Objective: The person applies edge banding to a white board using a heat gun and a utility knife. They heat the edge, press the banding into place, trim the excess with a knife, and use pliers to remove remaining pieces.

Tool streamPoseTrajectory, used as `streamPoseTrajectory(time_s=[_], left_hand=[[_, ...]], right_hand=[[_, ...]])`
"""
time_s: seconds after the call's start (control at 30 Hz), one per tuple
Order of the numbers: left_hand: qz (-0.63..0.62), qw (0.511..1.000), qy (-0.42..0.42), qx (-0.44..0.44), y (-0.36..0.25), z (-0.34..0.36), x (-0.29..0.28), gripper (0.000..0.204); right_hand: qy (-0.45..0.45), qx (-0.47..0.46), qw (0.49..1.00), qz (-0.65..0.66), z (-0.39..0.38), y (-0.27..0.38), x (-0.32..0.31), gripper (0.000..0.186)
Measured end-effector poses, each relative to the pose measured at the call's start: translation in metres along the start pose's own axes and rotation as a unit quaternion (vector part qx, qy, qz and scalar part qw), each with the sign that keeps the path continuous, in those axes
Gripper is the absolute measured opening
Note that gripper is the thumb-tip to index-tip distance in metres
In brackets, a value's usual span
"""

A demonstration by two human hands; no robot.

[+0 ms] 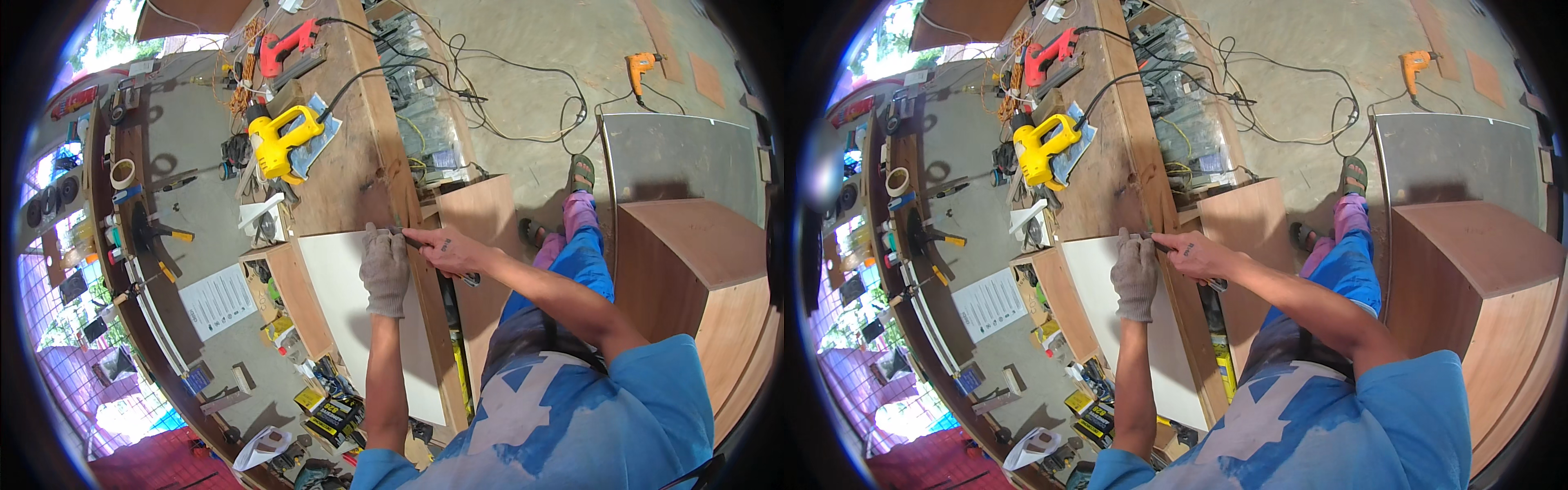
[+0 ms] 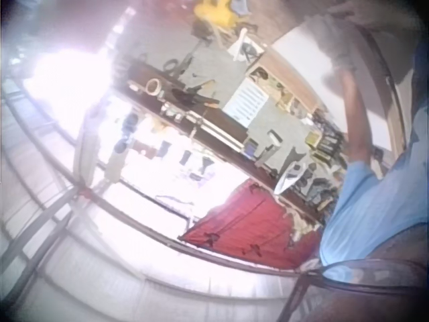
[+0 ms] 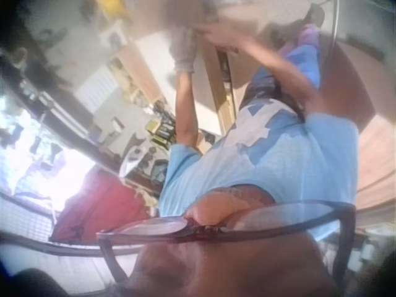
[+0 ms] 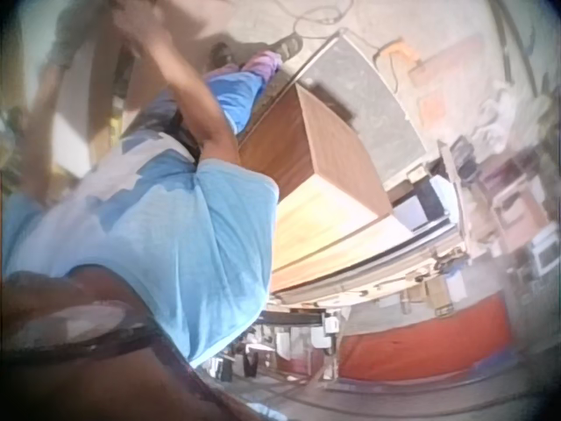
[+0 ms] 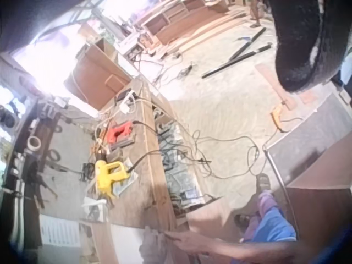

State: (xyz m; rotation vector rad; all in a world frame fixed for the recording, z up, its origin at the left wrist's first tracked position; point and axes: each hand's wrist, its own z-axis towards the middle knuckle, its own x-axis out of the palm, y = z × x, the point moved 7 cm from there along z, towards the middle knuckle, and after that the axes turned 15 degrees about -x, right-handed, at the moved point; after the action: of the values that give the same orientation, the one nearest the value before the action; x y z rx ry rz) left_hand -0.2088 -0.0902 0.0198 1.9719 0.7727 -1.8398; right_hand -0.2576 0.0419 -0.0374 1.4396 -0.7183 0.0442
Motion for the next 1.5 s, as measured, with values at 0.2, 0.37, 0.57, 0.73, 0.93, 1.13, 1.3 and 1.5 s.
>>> streamPoseTrajectory(time_s=[0.2,0.37,0.57,0.73,0.93,1.13,1.3,1.5], left_hand=[[-0.012,0.999,-0.006,-0.034,0.002,0.000,0.000,0.027],[-0.034,0.999,-0.021,-0.027,0.009,-0.002,-0.001,0.027],[-0.039,0.999,-0.026,-0.015,0.017,0.002,0.001,0.029],[-0.020,0.996,0.020,-0.088,0.007,0.002,-0.004,0.032],[-0.044,0.997,-0.048,-0.045,0.012,-0.005,0.007,0.029],[-0.050,0.996,-0.052,-0.056,0.001,-0.008,-0.002,0.027],[-0.030,0.994,-0.070,-0.072,0.002,-0.008,-0.001,0.028],[-0.067,0.992,-0.049,-0.097,0.011,-0.007,0.002,0.027]], right_hand=[[-0.001,0.039,0.996,-0.076,-0.016,-0.003,0.008,0.060],[0.066,0.091,0.986,-0.124,-0.058,-0.004,0.017,0.059],[0.090,0.063,0.983,-0.149,-0.081,-0.004,0.028,0.055],[0.094,0.080,0.988,-0.088,-0.103,-0.025,0.009,0.054],[-0.072,0.026,0.997,-0.004,-0.037,0.003,-0.005,0.055],[-0.022,0.021,0.999,-0.011,-0.012,-0.009,0.002,0.060],[0.005,0.037,0.999,-0.001,-0.002,-0.017,0.002,0.058],[0.060,0.020,0.994,-0.087,-0.049,-0.032,0.020,0.059]])
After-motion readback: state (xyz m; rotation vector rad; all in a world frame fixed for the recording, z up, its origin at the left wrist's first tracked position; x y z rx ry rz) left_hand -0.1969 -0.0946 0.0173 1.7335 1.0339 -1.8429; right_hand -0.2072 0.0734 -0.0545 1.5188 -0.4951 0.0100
